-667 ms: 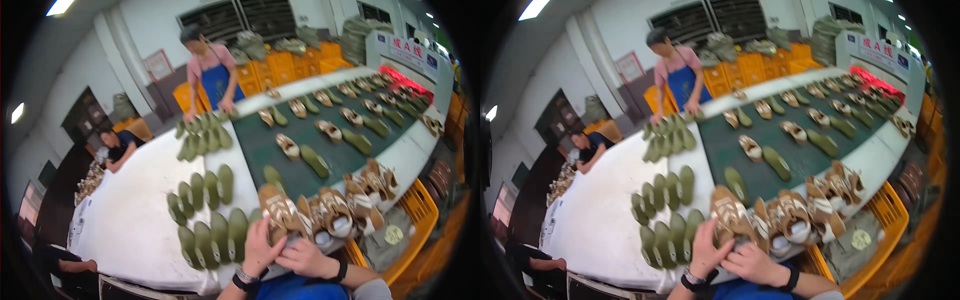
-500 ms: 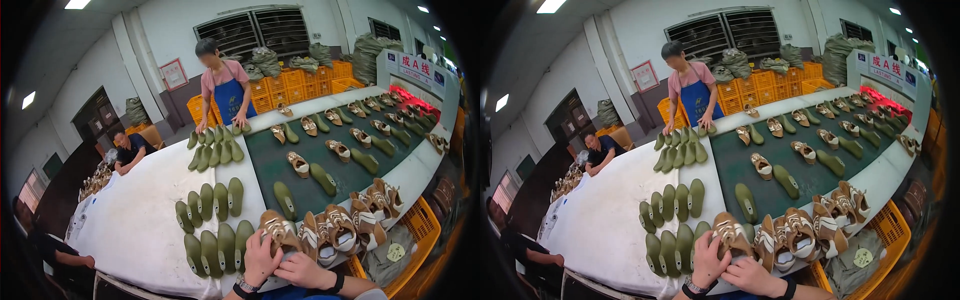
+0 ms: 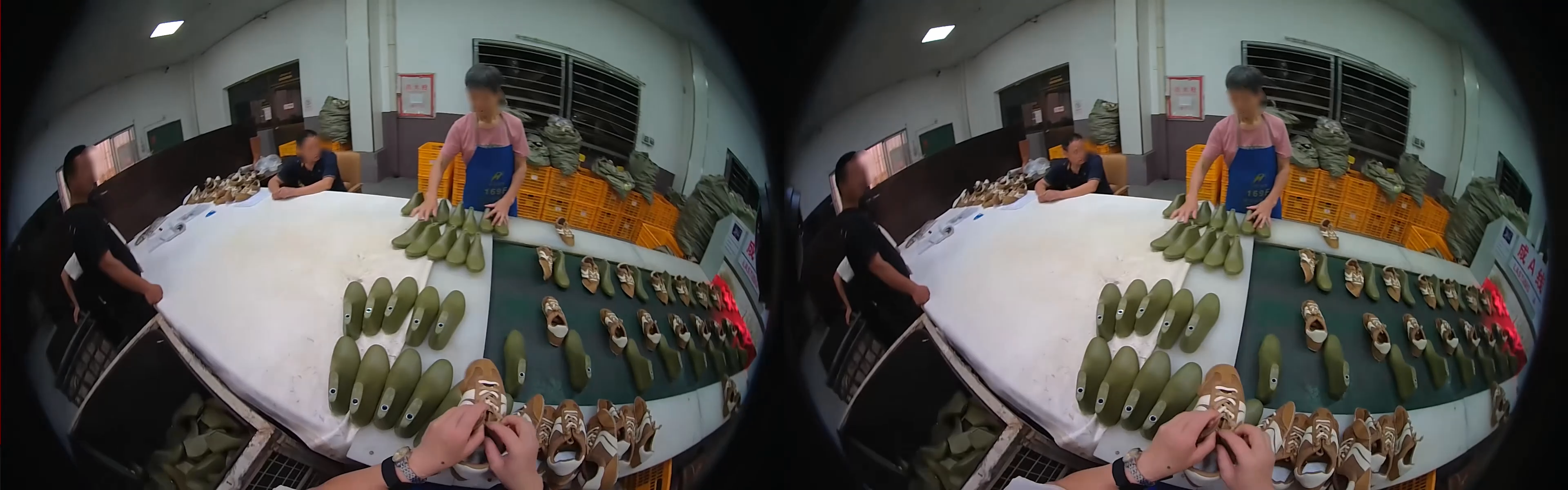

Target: Organizing shoes and green shoe lasts on a production line table.

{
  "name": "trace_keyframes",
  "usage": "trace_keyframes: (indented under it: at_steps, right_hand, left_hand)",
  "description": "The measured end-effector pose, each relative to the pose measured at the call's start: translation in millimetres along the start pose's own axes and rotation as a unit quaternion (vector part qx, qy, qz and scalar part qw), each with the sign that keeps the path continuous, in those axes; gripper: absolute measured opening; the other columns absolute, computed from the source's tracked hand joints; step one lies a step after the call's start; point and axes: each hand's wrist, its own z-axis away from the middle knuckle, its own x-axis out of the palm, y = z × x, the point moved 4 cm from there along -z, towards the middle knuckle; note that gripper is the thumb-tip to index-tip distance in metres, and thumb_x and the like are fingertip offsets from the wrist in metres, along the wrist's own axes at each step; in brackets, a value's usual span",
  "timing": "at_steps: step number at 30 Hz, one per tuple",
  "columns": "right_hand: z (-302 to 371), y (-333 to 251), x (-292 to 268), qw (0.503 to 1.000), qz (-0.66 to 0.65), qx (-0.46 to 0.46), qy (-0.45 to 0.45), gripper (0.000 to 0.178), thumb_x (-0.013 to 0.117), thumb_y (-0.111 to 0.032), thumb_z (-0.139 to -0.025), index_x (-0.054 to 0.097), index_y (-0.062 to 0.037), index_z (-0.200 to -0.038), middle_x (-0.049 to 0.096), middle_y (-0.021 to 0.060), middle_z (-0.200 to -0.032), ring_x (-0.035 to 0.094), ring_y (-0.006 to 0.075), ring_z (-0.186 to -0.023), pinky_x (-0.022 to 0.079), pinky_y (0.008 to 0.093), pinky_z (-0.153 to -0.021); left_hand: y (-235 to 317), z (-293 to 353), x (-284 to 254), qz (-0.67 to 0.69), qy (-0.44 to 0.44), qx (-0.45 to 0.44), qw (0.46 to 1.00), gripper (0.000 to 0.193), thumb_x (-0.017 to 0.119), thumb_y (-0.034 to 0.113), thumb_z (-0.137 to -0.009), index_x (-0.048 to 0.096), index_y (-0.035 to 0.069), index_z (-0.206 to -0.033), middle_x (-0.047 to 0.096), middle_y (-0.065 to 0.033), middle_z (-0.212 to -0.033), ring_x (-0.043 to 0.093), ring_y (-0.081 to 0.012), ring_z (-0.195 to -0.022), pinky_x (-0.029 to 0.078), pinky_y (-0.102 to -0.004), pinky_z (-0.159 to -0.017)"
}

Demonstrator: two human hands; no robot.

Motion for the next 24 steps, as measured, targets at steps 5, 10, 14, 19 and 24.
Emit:
trace_keyframes:
  at_steps: [5,10,14,19,24]
  right_hand:
    - [-5,5,3,1.0,0.008,-0.006,-0.012,0.024,0.061,0.0,-0.078,0.063,-0.0029,-0.102,0.057,0.018,-0.097,0.056,0.0354,-0.09,0.045,0.0407,-0.08]
    - [-7,-4,12,0.999,0.023,-0.019,-0.043,0.022,0.057,0.0,-0.081,0.063,-0.0043,-0.101,0.057,0.0172,-0.094,0.055,0.0349,-0.085,0.044,0.041,-0.076]
    - [-4,-3,16,0.999,0.034,-0.014,-0.031,0.022,0.056,-0.002,-0.081,0.063,-0.0051,-0.102,0.056,0.0179,-0.095,0.054,0.0357,-0.085,0.042,0.0417,-0.075]
    - [-14,0,29,0.995,0.017,-0.057,-0.077,0.022,0.056,-0.002,-0.079,0.064,-0.0049,-0.099,0.054,0.0182,-0.098,0.055,0.0348,-0.083,0.044,0.0405,-0.073]
    - [-13,-2,28,0.989,-0.042,-0.104,-0.093,0.014,0.057,0.001,-0.075,0.064,-0.0047,-0.085,0.052,0.0186,-0.102,0.056,0.0337,-0.086,0.046,0.0374,-0.076]
  left_hand:
    - [6,2,-10,0.05,-0.009,0.012,0.999,0.04,0.064,0.01,-0.08,0.051,0.002,-0.117,0.059,-0.0148,-0.1,0.06,-0.0311,-0.089,0.05,-0.0372,-0.076]
    - [5,13,-16,-0.039,-0.012,-0.011,0.999,0.043,0.06,0.009,-0.077,0.049,0.002,-0.118,0.058,-0.0125,-0.097,0.058,-0.0278,-0.084,0.05,-0.035,-0.069]
    - [6,6,-17,-0.018,-0.008,-0.016,1.0,0.037,0.062,0.014,-0.073,0.055,0.004,-0.108,0.058,-0.0137,-0.084,0.058,-0.0317,-0.08,0.048,-0.0401,-0.067]
    - [4,13,-30,-0.023,0.011,-0.041,0.999,0.035,0.065,0.013,-0.075,0.057,0.003,-0.107,0.06,-0.0177,-0.096,0.059,-0.0342,-0.085,0.05,-0.0399,-0.072]
    - [-4,22,-34,0.005,0.076,-0.009,0.997,0.041,0.06,0.006,-0.078,0.051,0.002,-0.117,0.057,-0.0132,-0.095,0.059,-0.0294,-0.082,0.051,-0.0361,-0.07]
